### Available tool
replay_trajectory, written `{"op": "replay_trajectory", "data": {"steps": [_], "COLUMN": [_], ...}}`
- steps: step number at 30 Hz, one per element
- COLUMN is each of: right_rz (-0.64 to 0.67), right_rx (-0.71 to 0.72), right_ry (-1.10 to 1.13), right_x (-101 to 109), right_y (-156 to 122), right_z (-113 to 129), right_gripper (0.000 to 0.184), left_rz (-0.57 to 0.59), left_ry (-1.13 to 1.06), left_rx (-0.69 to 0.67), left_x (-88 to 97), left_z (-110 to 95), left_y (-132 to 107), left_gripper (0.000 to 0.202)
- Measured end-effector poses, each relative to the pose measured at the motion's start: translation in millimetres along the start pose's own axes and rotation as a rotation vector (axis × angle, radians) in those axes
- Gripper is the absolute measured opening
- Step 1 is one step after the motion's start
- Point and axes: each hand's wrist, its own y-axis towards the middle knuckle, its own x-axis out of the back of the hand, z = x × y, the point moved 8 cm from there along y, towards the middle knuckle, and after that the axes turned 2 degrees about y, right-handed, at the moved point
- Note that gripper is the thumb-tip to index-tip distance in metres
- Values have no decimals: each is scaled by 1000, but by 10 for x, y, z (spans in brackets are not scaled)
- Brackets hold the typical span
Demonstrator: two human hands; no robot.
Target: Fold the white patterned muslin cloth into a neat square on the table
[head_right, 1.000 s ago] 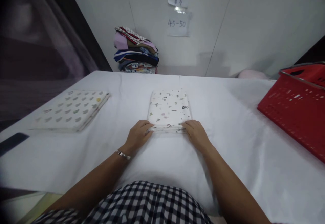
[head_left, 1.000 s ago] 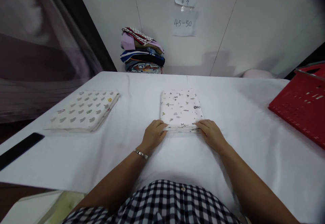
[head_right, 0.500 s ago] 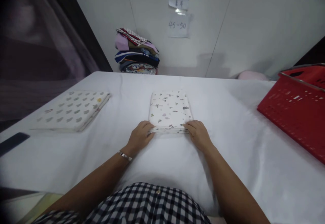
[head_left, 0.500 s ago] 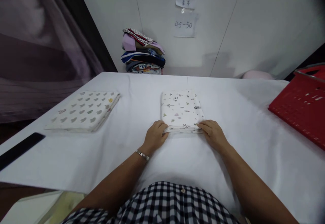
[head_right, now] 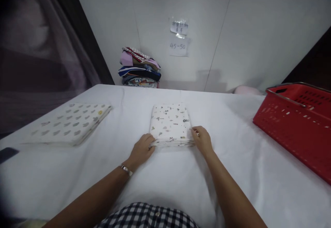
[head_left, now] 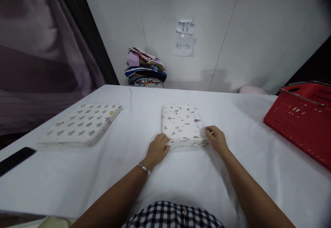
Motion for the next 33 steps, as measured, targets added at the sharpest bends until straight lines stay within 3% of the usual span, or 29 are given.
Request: {"op": "replay_trajectory", "data": {"steps": [9, 18, 27, 33], "right_rz": [142, 123, 160, 137], "right_rx": [-271, -288, -285, -289], "right_ry": [-230, -284, -391, -407], "right_x": [-219, -258, -323, -337], "right_y": [305, 230, 506, 471], "right_z": [-86, -128, -3, -84], "right_gripper": [22, 19, 27, 25], "left_rz": [14, 16, 22, 39], "left_ry": [-15, -58, -63, -83], "left_rx": [13, 14, 28, 29], "left_x": [39, 62, 39, 35], "left_z": [-18, -11, 15, 26], "left_y": [11, 14, 14, 3], "left_gripper": [18, 18, 18, 19]}}
